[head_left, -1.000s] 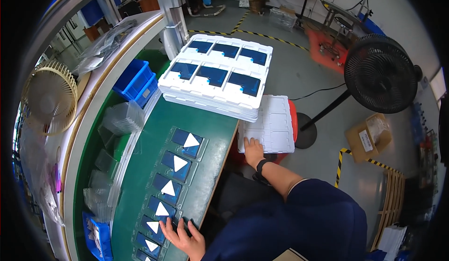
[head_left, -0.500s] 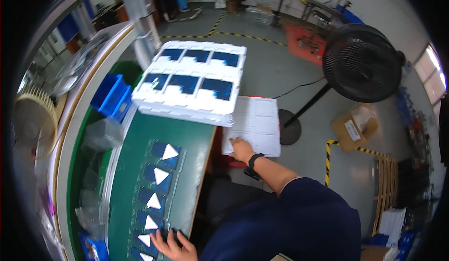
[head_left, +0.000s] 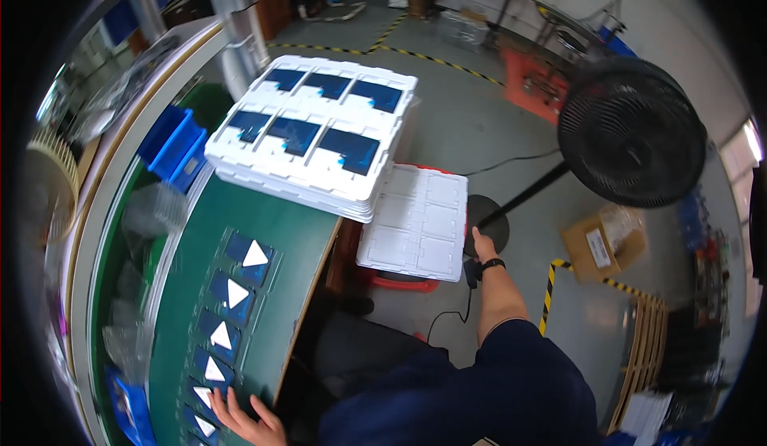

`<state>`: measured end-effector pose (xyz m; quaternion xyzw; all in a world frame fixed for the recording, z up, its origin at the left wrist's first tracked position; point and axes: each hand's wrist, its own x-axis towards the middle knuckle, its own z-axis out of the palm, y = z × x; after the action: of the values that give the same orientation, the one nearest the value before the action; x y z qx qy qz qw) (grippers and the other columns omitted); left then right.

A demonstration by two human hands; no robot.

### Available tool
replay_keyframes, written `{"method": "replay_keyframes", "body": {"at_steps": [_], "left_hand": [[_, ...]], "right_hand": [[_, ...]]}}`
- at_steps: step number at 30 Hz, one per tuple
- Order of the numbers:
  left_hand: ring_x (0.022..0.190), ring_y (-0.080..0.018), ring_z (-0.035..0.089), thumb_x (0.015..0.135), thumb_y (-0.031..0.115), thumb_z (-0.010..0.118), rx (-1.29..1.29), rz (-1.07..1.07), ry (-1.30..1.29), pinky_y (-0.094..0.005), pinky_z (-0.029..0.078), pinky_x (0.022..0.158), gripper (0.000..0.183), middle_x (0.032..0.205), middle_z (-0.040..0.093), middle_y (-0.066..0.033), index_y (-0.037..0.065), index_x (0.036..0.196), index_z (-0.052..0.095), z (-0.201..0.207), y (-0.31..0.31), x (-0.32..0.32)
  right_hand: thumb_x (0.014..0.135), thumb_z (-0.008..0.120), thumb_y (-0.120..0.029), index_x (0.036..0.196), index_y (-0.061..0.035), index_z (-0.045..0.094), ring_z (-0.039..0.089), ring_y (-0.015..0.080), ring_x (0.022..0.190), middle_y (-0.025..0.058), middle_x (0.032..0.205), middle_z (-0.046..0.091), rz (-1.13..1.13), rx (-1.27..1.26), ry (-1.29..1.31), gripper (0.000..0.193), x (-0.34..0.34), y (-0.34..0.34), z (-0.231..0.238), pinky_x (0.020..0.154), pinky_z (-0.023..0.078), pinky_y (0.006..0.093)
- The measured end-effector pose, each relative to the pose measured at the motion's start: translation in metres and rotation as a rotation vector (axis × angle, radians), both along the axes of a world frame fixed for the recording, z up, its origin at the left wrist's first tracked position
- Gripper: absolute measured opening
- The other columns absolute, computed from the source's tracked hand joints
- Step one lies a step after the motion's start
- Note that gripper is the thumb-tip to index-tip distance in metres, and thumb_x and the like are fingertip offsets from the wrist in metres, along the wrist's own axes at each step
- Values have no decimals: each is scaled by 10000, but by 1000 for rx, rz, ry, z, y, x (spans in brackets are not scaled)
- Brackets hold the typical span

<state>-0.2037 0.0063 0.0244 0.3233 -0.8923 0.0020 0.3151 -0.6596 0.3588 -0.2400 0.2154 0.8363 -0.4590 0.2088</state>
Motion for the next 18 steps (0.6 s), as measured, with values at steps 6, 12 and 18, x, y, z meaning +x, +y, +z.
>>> {"method": "replay_keyframes", "body": {"at_steps": [6,12,18], "left_hand": [[1254,-417,372,832,57,575,19,58,-33,-489,289,1040,375,1316,421,-222,-27,1189,498,-16,-6,5],[1253,-396,378,824,56,587,-22,97,-42,-478,300,1030,351,1296,449,-198,-23,1160,526,-15,1,4],[1254,-386,383,818,60,599,-39,112,-32,-473,304,1029,344,1295,456,-186,-18,1147,535,-18,1,3]], "right_hand": [[791,479,-702,1191,-69,588,590,265,894,58,992,652,-75,-466,-64,756,-25,0,-85,593,449,363],[834,446,-678,1096,-137,622,592,130,707,0,905,669,-51,-660,1,626,2,-29,-36,592,428,278],[681,334,-879,1315,-117,478,567,232,997,66,1199,593,161,-602,-303,1001,47,5,-46,877,347,467]]}}
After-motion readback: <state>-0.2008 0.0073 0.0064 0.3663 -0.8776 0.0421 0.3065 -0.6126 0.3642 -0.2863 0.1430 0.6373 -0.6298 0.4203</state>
